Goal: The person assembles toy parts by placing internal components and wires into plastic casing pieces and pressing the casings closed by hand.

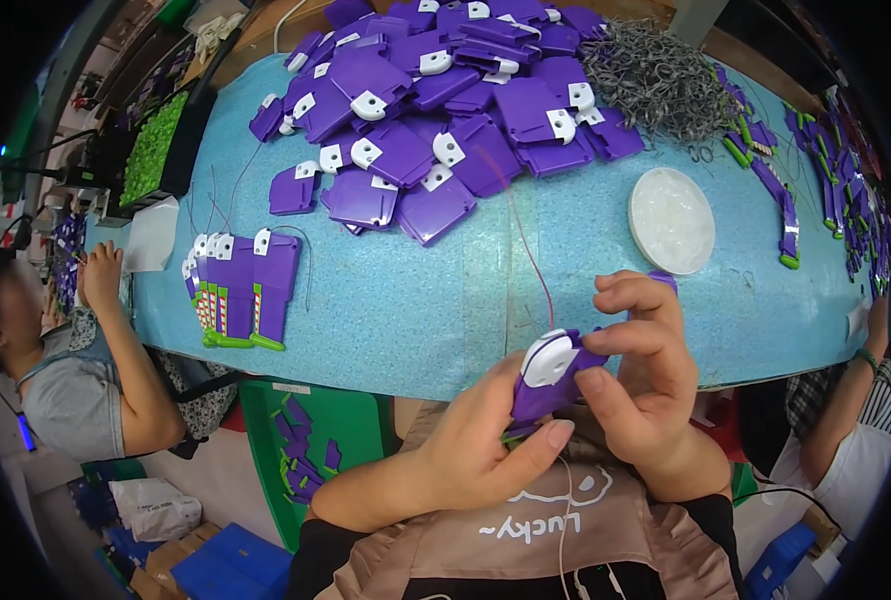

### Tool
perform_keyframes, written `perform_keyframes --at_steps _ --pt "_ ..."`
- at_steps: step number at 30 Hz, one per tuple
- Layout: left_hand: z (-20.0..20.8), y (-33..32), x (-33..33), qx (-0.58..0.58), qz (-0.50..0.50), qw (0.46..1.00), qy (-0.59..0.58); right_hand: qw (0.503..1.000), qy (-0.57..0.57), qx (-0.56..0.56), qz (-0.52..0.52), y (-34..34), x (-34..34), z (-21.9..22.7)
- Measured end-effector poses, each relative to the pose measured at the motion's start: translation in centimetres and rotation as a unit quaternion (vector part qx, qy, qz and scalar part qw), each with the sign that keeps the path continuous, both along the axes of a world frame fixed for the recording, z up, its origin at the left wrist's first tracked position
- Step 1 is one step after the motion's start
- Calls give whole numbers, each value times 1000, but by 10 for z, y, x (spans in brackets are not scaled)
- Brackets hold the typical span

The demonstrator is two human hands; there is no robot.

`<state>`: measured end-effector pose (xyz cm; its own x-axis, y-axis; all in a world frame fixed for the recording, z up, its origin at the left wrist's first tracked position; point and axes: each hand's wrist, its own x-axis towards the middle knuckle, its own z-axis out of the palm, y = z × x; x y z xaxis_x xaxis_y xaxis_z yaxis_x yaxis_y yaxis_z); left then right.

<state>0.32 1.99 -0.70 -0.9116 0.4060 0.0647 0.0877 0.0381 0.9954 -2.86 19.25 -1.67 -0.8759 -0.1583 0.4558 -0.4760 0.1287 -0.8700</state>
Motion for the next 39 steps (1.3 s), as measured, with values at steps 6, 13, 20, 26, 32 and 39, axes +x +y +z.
perform_keyframes --at_steps 6,13,20,26,32,39 --pt "5 -9 -1 -24 15 995 -98 987 -91 -132 -17 -6 7 0" --pt "9 -14 -18 13 50 995 90 989 69 101 88 -2 -2 5" --pt "7 -24 -15 7 -3 996 92 988 76 108 79 -7 8 9" --pt "2 -24 -13 45 -36 993 103 987 76 111 92 -2 13 15" --pt "4 -20 -15 10 -63 992 112 958 -182 -123 184 3 11 30" --pt "0 -19 -15 -32 -133 977 164 908 -261 44 325 17 -9 40"
